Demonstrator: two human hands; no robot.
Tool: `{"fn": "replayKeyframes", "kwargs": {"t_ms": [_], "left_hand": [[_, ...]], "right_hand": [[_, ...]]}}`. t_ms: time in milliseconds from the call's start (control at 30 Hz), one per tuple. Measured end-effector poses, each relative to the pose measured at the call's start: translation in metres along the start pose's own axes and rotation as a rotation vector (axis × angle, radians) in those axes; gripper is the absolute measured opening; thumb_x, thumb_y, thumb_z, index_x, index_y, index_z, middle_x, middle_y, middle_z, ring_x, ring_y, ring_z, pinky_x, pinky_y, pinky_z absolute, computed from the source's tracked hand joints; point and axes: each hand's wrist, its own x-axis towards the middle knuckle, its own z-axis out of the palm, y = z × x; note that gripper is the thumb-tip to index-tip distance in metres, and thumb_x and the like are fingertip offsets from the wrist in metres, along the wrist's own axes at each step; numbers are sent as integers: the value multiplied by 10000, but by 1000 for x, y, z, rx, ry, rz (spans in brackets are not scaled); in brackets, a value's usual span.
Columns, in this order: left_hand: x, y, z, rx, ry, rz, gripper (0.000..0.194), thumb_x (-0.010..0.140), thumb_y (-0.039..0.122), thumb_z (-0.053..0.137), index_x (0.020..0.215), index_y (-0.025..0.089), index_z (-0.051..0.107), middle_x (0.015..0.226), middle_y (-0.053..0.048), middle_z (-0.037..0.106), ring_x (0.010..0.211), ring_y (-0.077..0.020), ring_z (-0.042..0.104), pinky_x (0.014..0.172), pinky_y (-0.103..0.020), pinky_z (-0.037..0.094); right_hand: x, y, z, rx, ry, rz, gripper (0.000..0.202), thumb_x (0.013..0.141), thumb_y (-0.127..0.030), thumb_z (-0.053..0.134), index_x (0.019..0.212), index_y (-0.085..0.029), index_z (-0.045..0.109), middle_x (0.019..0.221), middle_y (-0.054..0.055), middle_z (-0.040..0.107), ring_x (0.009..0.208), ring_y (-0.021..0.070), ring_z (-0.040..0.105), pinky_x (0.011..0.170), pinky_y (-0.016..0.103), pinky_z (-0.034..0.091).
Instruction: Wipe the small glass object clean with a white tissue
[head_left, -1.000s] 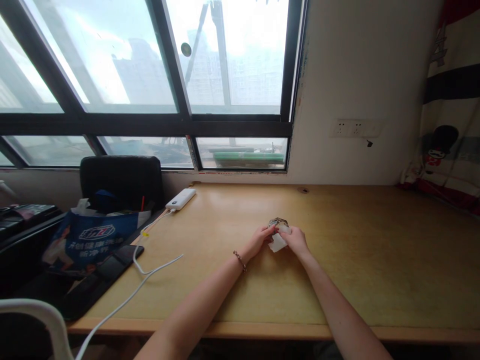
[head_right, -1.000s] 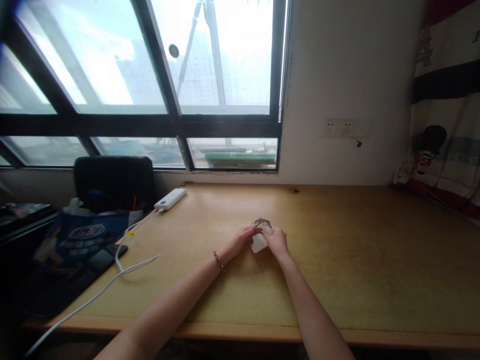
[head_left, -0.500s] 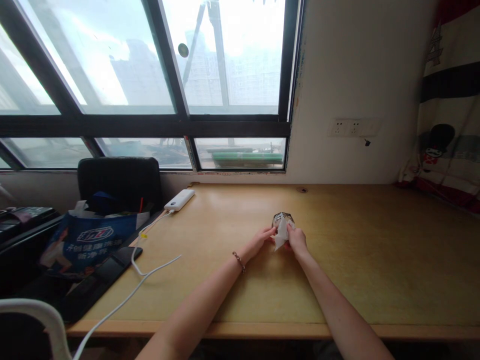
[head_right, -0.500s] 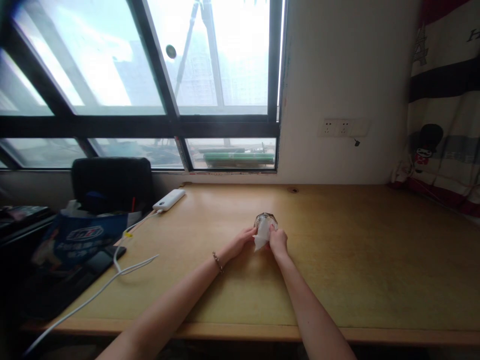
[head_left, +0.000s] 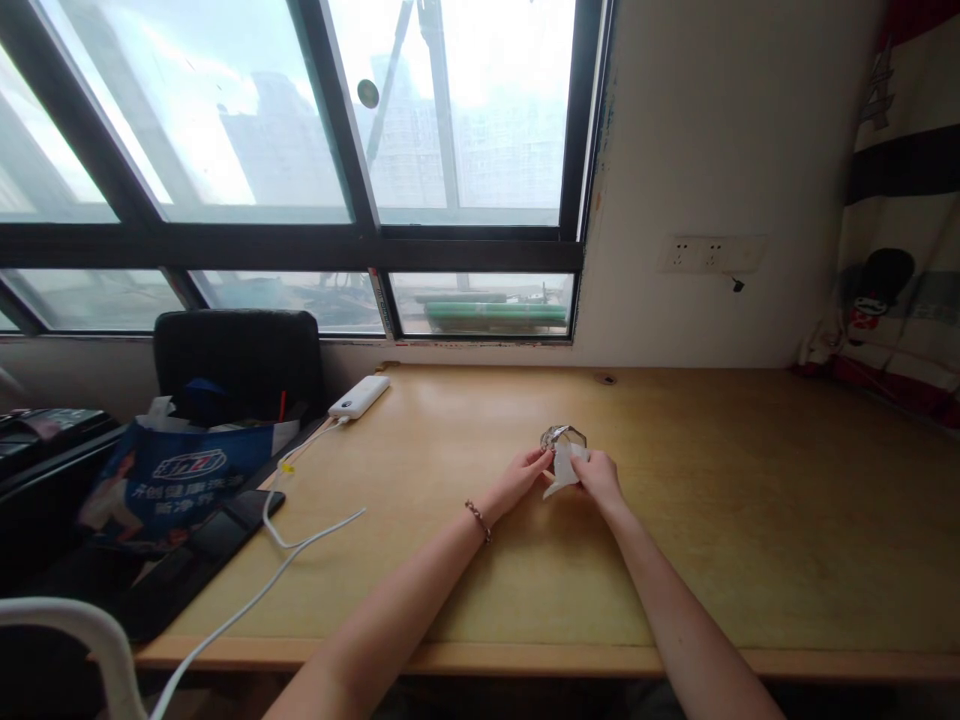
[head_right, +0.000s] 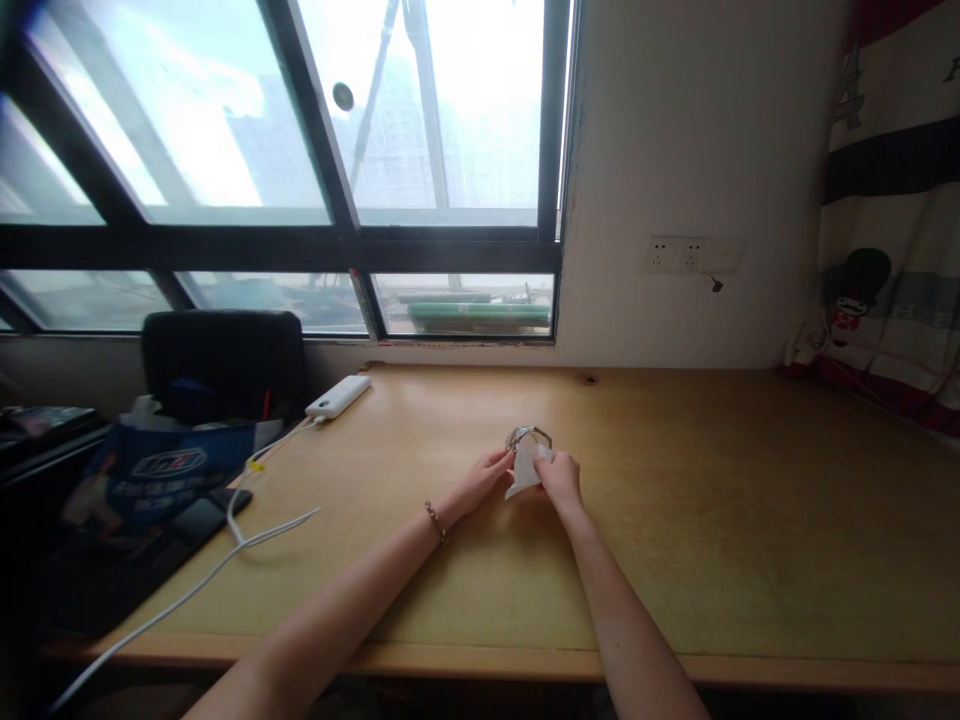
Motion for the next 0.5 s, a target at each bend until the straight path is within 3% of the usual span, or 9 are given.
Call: {"fn": "replayKeyframes", "kwargs": {"t_ms": [167, 300, 367, 500], "left_hand": [[3, -5, -4, 82, 90, -24, 547, 735, 603, 407, 808, 92, 587, 658, -33, 549, 562, -102, 447, 538, -216, 347], [6, -7, -2, 131, 160, -23, 582, 716, 649, 368, 726, 102, 567, 597, -18, 515, 521, -97, 401, 502, -221, 316], [5, -5, 0, 121, 172, -26, 571, 725, 637, 371, 788, 106, 570, 647, -28, 540, 558, -112, 434, 520, -228, 333], [0, 3, 6, 41, 94, 77, 493, 718, 515, 516, 1026, 131, 531, 930, -70, 579, 826, -181, 507, 701, -263, 392]], "right_hand": [[-3, -2, 1, -140, 205, -193, 276, 767, -308, 437, 730, -105, 620, 616, 95, 632, 447, 140, 557, 426, 200, 374], [-6, 0, 8, -244, 260, -229, 268, 777, -276, 427, 726, -107, 628, 678, 130, 644, 558, 164, 588, 469, 201, 380], [-5, 1, 11, -221, 251, -208, 298, 790, -273, 400, 692, -111, 631, 652, 134, 642, 567, 171, 592, 474, 205, 386], [-4, 4, 13, 33, 89, -71, 382, 808, -299, 339, 626, -114, 619, 473, 96, 591, 392, 163, 543, 377, 220, 379]]}}
